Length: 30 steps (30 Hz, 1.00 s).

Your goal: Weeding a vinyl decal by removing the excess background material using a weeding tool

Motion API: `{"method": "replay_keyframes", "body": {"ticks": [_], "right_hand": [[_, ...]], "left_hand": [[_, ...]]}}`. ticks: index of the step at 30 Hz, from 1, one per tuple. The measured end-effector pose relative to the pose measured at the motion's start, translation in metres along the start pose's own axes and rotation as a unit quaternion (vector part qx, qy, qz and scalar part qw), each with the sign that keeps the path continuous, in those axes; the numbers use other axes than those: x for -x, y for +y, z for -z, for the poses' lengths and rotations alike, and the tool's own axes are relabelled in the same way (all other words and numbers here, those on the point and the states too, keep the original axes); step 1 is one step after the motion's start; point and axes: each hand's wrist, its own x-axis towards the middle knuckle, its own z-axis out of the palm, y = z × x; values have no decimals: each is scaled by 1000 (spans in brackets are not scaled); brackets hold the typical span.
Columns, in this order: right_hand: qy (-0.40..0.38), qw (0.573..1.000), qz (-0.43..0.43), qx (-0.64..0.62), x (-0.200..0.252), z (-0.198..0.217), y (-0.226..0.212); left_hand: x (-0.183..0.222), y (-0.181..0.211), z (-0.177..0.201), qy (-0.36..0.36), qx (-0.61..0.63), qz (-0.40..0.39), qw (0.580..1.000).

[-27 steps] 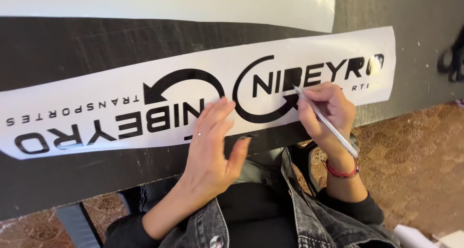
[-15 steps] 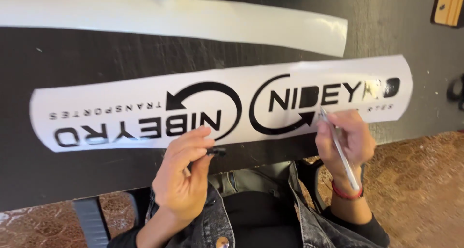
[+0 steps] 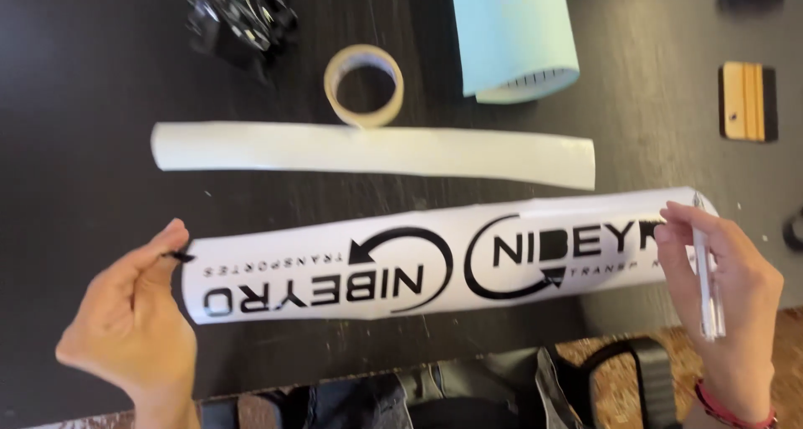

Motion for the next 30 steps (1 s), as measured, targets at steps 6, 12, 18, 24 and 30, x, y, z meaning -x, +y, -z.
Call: {"method": "replay_keyframes", "body": {"ticks": [6, 12, 18, 24, 30], "right_hand": [[33, 998, 53, 16, 4, -9, 3], [78, 996, 38, -33, 14, -25, 5], [119, 992, 21, -42, 38, -17, -13], [141, 987, -36, -64, 47, -3, -19], [92, 981, 121, -118, 22, -22, 2]], "left_hand": [[-63, -36, 7, -50, -49, -44, 997], [-177, -36, -71, -326, -53, 187, 925], [-209, -75, -178, -217, 10, 263, 940], [-219, -61, -149, -131, 39, 28, 990], [-132, 107, -45, -256, 183, 20, 949]]}}
